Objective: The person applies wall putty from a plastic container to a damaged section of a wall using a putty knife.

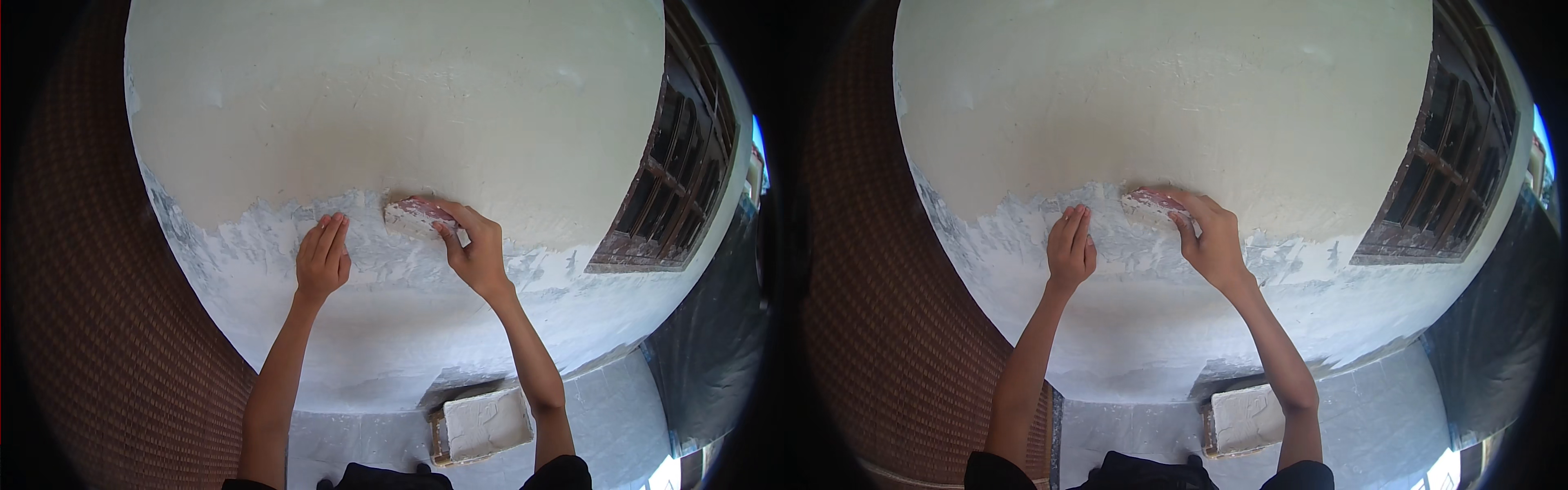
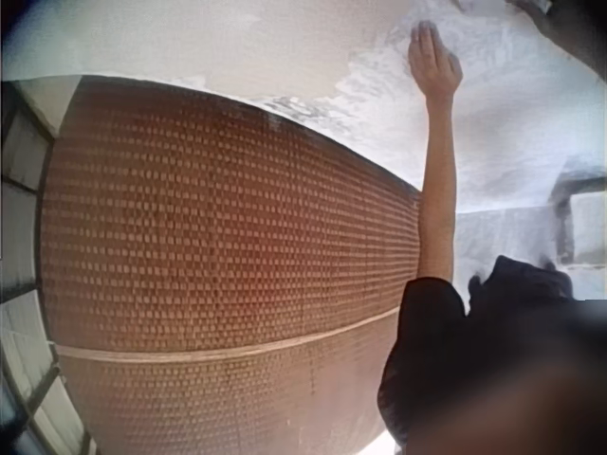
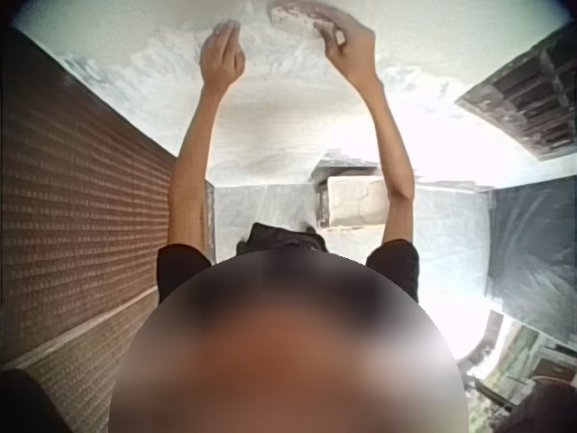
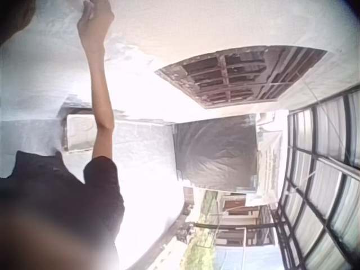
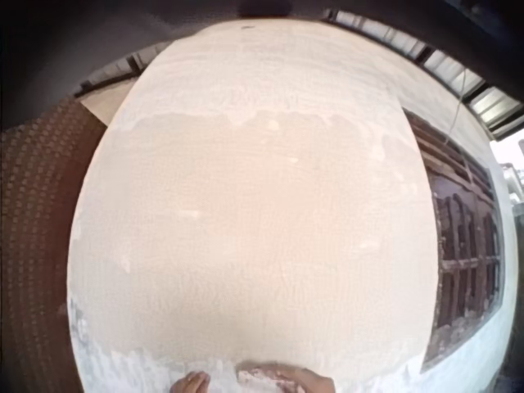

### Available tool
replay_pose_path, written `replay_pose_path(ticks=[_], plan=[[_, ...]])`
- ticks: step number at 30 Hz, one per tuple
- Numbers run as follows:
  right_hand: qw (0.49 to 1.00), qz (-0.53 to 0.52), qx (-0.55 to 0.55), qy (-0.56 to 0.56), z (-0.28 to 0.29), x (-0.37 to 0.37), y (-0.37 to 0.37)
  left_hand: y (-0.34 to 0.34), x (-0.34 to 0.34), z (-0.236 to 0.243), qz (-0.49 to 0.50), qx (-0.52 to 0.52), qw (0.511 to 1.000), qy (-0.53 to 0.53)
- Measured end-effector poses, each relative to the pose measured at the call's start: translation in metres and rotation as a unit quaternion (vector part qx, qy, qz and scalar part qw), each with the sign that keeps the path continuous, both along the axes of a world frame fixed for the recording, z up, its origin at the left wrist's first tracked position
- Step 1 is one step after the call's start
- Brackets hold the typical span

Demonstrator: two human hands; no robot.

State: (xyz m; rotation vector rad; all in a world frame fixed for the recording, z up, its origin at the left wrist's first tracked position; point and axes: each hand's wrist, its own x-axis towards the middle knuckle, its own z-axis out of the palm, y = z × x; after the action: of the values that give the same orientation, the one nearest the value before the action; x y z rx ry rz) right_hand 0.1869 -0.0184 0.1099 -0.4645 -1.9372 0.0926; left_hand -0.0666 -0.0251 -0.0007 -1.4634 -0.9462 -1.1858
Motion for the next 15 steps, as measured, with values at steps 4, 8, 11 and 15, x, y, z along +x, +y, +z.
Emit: replay_pose_path(ticks=[4,8,11,15], plan=[[0.998,-0.017,0.009,0.056,0.032,0.008,0.005,0.002,0.0,-0.002,-0.006,-0.001,1.0,-0.004],[0.999,-0.008,-0.009,0.045,0.033,0.015,-0.004,0.001,-0.001,0.0,-0.001,-0.002,1.0,0.001],[0.999,0.016,0.016,-0.033,0.009,0.005,0.001,0.0,-0.003,0.0,-0.002,0.0,1.0,0.006],[0.998,-0.023,-0.032,0.052,0.019,0.01,0.003,0.0,0.0,-0.003,-0.008,-0.007,1.0,0.007]])
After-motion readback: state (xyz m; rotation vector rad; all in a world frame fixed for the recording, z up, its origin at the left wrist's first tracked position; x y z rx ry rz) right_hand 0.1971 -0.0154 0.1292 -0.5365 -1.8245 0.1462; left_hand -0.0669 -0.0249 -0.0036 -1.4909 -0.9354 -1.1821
